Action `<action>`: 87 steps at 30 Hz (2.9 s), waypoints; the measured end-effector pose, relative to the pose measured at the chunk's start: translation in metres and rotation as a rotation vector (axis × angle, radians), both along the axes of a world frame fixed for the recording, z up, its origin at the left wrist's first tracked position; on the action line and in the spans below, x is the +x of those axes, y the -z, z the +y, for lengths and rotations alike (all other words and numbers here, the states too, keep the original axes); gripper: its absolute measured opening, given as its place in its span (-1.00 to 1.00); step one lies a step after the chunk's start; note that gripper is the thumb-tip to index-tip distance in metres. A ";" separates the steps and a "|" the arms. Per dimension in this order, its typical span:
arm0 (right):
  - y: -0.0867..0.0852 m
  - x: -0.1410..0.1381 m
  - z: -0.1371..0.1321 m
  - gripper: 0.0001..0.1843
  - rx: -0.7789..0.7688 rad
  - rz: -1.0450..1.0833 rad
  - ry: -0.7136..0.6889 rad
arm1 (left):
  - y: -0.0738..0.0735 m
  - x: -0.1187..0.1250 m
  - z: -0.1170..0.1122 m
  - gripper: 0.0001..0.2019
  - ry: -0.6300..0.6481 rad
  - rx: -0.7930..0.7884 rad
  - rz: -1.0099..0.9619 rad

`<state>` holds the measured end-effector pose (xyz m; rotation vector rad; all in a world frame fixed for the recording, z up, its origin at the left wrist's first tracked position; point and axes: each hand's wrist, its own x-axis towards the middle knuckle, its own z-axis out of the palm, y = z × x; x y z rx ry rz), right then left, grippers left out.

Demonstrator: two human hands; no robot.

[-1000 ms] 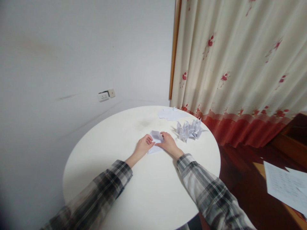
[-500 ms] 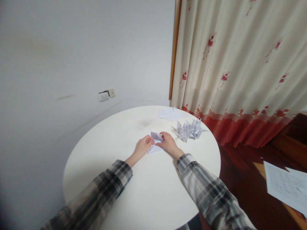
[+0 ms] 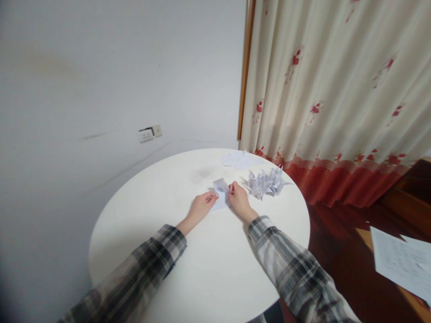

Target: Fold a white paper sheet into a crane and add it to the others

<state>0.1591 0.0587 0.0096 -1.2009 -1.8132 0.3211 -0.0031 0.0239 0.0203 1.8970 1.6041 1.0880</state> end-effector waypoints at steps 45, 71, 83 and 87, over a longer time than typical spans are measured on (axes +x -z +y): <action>-0.011 -0.002 -0.010 -0.90 -0.076 -0.294 -0.003 | 0.009 -0.009 0.003 -0.50 0.240 0.188 0.452; -0.006 -0.003 -0.008 -0.89 -0.042 -0.331 0.033 | -0.001 -0.007 -0.002 -0.67 0.320 0.156 0.564; -0.003 -0.003 -0.004 -0.89 -0.058 -0.314 0.032 | 0.003 -0.008 0.003 -0.66 0.356 0.202 0.521; -0.004 -0.003 -0.005 -0.88 -0.066 -0.302 0.029 | 0.002 -0.007 0.003 -0.66 0.360 0.192 0.516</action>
